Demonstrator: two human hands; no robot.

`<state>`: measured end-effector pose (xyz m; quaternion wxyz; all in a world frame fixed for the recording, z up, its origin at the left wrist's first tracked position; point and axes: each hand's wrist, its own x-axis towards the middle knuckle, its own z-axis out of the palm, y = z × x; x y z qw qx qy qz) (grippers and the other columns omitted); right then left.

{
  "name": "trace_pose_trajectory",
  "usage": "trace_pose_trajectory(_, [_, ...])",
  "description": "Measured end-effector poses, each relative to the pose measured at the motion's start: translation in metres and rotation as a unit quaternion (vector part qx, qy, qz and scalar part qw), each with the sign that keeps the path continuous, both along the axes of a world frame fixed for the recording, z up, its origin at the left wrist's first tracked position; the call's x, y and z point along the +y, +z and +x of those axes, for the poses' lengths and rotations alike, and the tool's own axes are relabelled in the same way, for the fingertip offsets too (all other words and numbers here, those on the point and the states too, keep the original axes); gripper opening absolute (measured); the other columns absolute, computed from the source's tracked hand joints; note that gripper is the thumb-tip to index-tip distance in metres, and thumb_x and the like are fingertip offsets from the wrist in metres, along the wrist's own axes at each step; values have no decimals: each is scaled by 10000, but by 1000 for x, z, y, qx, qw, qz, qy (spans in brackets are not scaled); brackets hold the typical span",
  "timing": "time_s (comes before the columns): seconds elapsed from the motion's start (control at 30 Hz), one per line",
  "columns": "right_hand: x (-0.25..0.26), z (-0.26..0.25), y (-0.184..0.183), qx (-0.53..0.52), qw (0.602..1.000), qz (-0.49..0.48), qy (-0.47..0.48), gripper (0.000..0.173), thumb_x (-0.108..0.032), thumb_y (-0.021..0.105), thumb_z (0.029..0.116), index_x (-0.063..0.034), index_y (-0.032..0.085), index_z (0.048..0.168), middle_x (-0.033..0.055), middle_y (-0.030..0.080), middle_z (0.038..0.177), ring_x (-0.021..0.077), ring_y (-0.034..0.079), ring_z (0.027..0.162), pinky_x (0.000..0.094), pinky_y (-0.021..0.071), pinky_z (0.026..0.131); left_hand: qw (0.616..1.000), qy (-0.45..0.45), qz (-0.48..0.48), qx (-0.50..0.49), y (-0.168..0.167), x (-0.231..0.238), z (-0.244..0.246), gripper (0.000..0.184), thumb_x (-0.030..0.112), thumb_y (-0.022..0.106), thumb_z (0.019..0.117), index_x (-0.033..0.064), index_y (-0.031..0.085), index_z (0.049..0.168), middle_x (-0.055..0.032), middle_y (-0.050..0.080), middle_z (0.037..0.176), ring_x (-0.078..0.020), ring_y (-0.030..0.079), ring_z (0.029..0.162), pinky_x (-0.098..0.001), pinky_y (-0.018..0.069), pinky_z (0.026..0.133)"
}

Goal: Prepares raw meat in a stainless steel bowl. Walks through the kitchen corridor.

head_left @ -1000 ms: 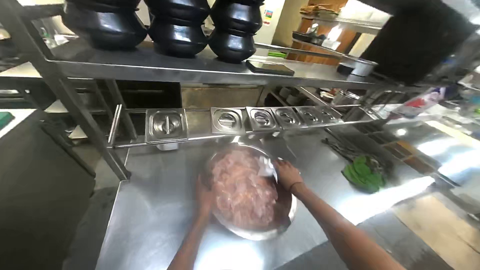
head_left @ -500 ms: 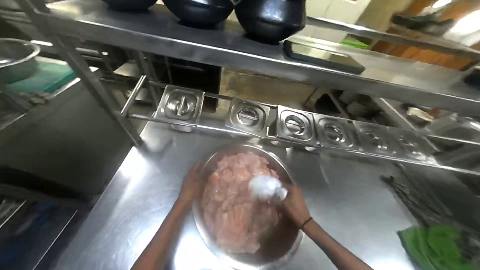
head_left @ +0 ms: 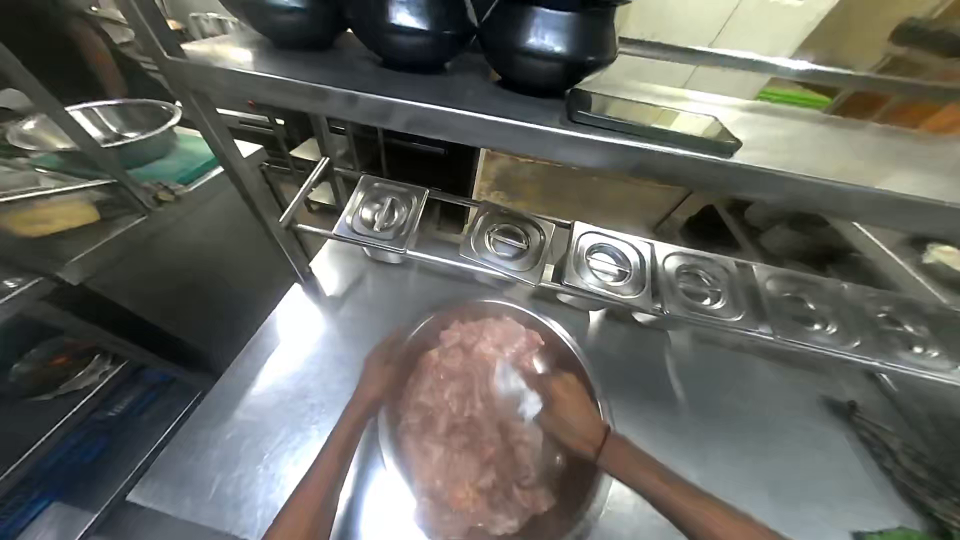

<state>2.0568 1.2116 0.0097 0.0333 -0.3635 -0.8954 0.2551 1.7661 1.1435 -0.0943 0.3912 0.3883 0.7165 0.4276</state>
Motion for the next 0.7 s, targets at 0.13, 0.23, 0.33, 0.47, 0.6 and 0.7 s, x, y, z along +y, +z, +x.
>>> trace_pose_trajectory(0.13, [64,-48,-38,57,960,154,227,338,9,738,839,-53,745,1171,104,726,1241,301,653,1224,510,520,1035,999,-47,-4,15,-2,11,-3,509,174,683,960,179,553,1452,-124,677,1261,-243,669,1117,-500,543,972])
trace_pose_trajectory(0.23, [117,-71,-86,-95,930,160,316,420,5,637,942,-184,695,1313,12,627,1435,273,494,1416,521,408,1147,997,-71,-3,24,-12,9,-6,624,96,629,915,138,472,1517,-139,623,1360,-238,627,1207,-471,514,1031])
trace_pose_trajectory(0.33, [115,-45,-94,-162,974,73,141,500,-7,590,962,-115,579,1450,75,541,1528,316,444,1457,566,392,1155,999,-41,1,37,-13,8,-8,635,83,615,911,135,468,1527,-144,618,1382,-244,618,1246,-477,500,1061])
trace_pose_trajectory(0.47, [59,7,-90,-248,959,-94,-99,519,-233,624,970,-81,544,1460,226,589,1424,445,546,1324,657,430,1064,1000,12,0,-2,-17,-1,1,630,71,650,901,159,500,1507,-116,636,1363,-224,638,1210,-469,520,1035])
trace_pose_trajectory(0.6, [35,28,-45,-168,941,-281,-89,368,-84,628,958,79,601,1287,292,624,1224,393,609,1134,561,459,1007,1000,2,-5,-4,-17,0,1,670,37,644,882,143,478,1522,-137,614,1390,-249,615,1247,-482,505,1050])
trace_pose_trajectory(0.7, [47,5,-19,28,974,-167,-148,246,-99,608,966,55,669,1147,198,678,1045,262,646,975,458,514,923,1000,-5,-3,-10,-16,3,-1,671,40,647,894,138,465,1532,-138,606,1403,-246,609,1258,-473,501,1058])
